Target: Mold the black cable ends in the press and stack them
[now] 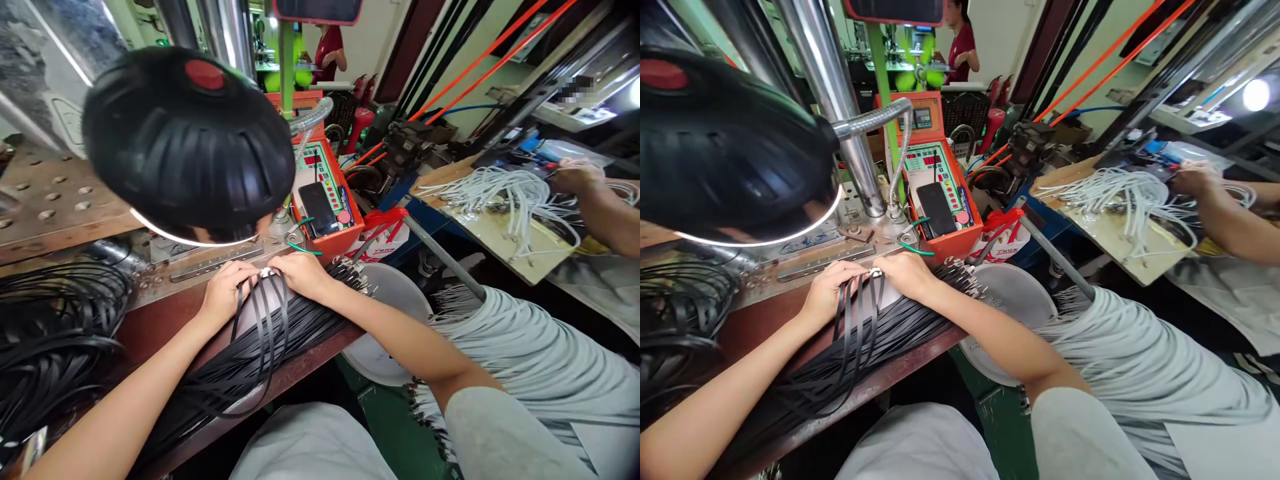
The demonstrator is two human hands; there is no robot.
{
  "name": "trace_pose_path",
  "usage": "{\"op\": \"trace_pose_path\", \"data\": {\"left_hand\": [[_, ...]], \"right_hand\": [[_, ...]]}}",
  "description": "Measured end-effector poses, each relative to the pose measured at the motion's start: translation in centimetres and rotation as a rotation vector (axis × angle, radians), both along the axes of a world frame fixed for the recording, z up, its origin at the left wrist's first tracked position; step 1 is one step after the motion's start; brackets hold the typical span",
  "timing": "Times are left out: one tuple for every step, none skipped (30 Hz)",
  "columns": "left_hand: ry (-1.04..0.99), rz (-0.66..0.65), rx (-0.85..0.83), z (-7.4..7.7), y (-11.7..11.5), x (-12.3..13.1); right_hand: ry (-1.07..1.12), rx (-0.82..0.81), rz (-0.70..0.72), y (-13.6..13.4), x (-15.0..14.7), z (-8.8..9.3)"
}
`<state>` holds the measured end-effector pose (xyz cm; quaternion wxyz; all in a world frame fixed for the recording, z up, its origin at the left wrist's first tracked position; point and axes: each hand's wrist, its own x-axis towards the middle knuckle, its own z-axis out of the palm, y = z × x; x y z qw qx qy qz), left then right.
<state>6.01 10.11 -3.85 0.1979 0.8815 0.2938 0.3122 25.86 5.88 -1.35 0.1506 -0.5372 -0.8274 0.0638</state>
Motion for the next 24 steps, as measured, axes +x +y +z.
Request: {"op": "trace_pose_path", "data": {"left_hand": [[0.002, -0.002, -0.001, 0.0, 0.0, 0.0], [0.002, -0.001, -0.001, 0.0, 0.1, 0.1], [0.001, -0.002, 0.0, 0.0, 0.1, 0.1], [0.005, -0.007, 0.0, 0.1, 0.1, 0.1], [0.026, -0.015, -0.001, 0.2, 0.1, 0.1], [0.071, -0.019, 0.0, 0.4, 0.0, -0.1], [0.137, -0.01, 0.002, 0.7, 0.0, -0.3], [0.216, 0.015, 0.002, 1.0, -0.1, -0.7], [0.298, 0.05, -0.001, 1.2, -0.1, -1.2], [0.37, 0.093, -0.007, 1.5, -0.1, -1.8], [0.423, 0.132, -0.016, 1.6, -0.2, -2.5], [0.455, 0.159, -0.03, 1.7, -0.1, -3.1], [0.474, 0.172, -0.044, 1.8, -0.1, -3.8], [0.485, 0.176, -0.054, 1.7, -0.1, -4.3], [0.49, 0.173, -0.061, 1.7, 0.0, -4.7], [0.49, 0.168, -0.065, 1.6, 0.0, -4.9], [0.485, 0.163, -0.065, 1.5, -0.1, -5.1], [0.478, 0.16, -0.063, 1.4, -0.2, -5.1], [0.469, 0.159, -0.06, 1.4, -0.3, -5.0], [0.46, 0.159, -0.059, 1.4, -0.4, -4.9], [0.453, 0.161, -0.06, 1.5, -0.6, -4.8], [0.446, 0.162, -0.063, 1.5, -0.8, -4.7], [0.44, 0.164, -0.067, 1.5, -0.9, -4.6], [0.434, 0.166, -0.072, 1.6, -1.1, -4.6]], "right_hand": [[0.064, 0.003, -0.032, 0.0, -0.1, -0.5], [0.125, -0.001, -0.057, 0.1, 0.0, -0.9], [0.172, -0.013, -0.06, 0.2, 0.1, -1.1], [0.205, -0.026, -0.042, 0.3, 0.6, -1.0], [0.223, -0.035, -0.014, 0.5, 1.3, -0.7], [0.227, -0.039, 0.005, 0.6, 2.3, -0.2], [0.214, -0.037, 0.0, 0.8, 3.6, 0.5], [0.18, -0.038, -0.033, 1.0, 5.1, 1.3], [0.124, -0.052, -0.096, 1.1, 6.8, 2.1], [0.043, -0.091, -0.157, 1.2, 8.4, 2.8], [-0.045, -0.159, -0.185, 1.2, 9.9, 3.4], [-0.125, -0.237, -0.189, 1.3, 11.2, 3.8], [-0.187, -0.321, -0.165, 1.3, 12.1, 4.0], [-0.218, -0.4, -0.122, 1.3, 12.8, 4.0], [-0.225, -0.464, -0.075, 1.2, 13.1, 3.8], [-0.221, -0.508, -0.034, 1.2, 13.3, 3.6], [-0.219, -0.536, 0.003, 1.2, 13.2, 3.3], [-0.225, -0.545, 0.036, 1.2, 13.1, 3.0], [-0.245, -0.536, 0.059, 1.1, 12.9, 2.8], [-0.273, -0.508, 0.071, 1.0, 12.7, 2.7], [-0.3, -0.461, 0.07, 1.0, 12.5, 2.6], [-0.316, -0.396, 0.052, 0.9, 12.2, 2.7], [-0.313, -0.31, 0.016, 0.9, 11.9, 2.7], [-0.287, -0.208, -0.038, 1.0, 11.4, 2.8]]}}
